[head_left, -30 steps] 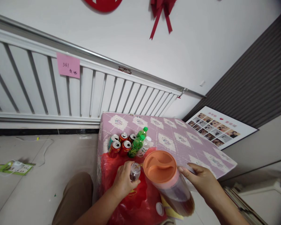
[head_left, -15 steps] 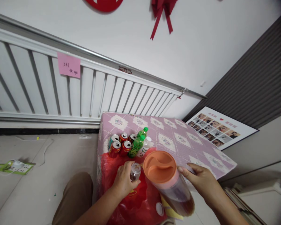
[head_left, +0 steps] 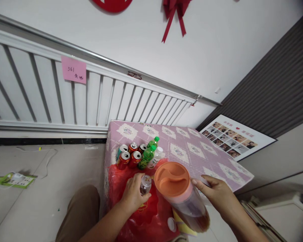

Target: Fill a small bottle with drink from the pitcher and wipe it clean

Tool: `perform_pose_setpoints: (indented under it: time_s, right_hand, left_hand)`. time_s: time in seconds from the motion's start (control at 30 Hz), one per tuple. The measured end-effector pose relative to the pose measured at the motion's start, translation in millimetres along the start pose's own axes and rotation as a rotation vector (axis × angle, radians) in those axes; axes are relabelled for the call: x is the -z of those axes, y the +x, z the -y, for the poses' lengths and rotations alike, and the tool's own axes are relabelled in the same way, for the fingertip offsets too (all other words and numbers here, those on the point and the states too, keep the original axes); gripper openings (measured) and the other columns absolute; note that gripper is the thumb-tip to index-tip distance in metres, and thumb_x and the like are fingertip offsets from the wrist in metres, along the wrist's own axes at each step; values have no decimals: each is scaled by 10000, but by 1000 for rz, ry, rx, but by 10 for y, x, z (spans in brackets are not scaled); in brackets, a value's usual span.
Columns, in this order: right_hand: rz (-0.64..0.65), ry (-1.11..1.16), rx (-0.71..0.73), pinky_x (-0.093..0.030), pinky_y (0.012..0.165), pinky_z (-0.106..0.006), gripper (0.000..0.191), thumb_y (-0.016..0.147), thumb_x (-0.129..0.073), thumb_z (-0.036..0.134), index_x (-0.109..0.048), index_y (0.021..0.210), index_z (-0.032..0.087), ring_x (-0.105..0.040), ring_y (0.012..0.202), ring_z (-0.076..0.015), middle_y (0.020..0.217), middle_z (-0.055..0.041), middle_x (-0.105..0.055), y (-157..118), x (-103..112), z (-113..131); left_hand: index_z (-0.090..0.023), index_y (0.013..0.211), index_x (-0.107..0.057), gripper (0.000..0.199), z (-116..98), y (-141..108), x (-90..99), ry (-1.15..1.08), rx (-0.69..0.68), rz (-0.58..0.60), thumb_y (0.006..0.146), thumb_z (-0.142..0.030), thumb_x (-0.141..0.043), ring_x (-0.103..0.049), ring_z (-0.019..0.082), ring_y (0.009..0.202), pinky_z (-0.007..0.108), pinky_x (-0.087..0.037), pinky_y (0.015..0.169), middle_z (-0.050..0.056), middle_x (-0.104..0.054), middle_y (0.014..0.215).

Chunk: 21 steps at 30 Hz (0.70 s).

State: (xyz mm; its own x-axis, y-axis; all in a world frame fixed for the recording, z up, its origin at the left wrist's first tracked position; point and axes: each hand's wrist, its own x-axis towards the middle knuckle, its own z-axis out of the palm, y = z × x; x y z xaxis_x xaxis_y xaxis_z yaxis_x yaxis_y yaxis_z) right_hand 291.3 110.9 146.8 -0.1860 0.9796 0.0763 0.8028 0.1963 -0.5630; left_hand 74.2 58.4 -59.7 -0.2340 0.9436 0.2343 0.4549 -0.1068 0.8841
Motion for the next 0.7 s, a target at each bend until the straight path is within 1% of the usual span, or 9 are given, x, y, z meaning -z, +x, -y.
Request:
perform_pose_setpoints:
  time_s: [0.17, 0.37, 0.53, 0.7]
  right_hand:
    - [0, 9, 28, -271, 473, -250, 463, 714, -619, 591, -403, 512, 236, -326, 503, -120, 508, 64, -307, 8, 1, 0]
    - [-3, 19, 46, -273, 457, -252, 452, 709, -636, 573, -422, 497, 236, -337, 490, -122, 496, 62, -314, 12, 0, -13]
    - [12, 23, 47, -275, 458, -247, 449, 714, -629, 572, -428, 500, 232, -330, 494, -118, 500, 62, -313, 18, -12, -5]
    - [-2, 8, 40, -267, 462, -246, 456, 713, -625, 575, -411, 501, 233, -330, 499, -118, 504, 64, -306, 25, -29, -9]
  left_hand:
    - [-210, 1230, -512, 683, 3, -4, -5, -2, -4, -2, 608, -167, -789, -612, 317, 1129, 490, -464, 1002, 96, -650, 1226]
    - [-236, 1228, -516, 680, -1, -7, -2, -2, 1, -10, 607, -177, -788, -619, 310, 1115, 479, -473, 990, 81, -657, 1213]
    - [-232, 1232, -515, 683, -18, -4, 15, -5, 5, -1, 609, -178, -791, -614, 317, 1129, 488, -467, 1003, 88, -652, 1227]
    - [-229, 1233, -518, 686, 1, -6, 6, -9, 2, -8, 607, -177, -794, -613, 310, 1127, 484, -469, 998, 88, -656, 1227]
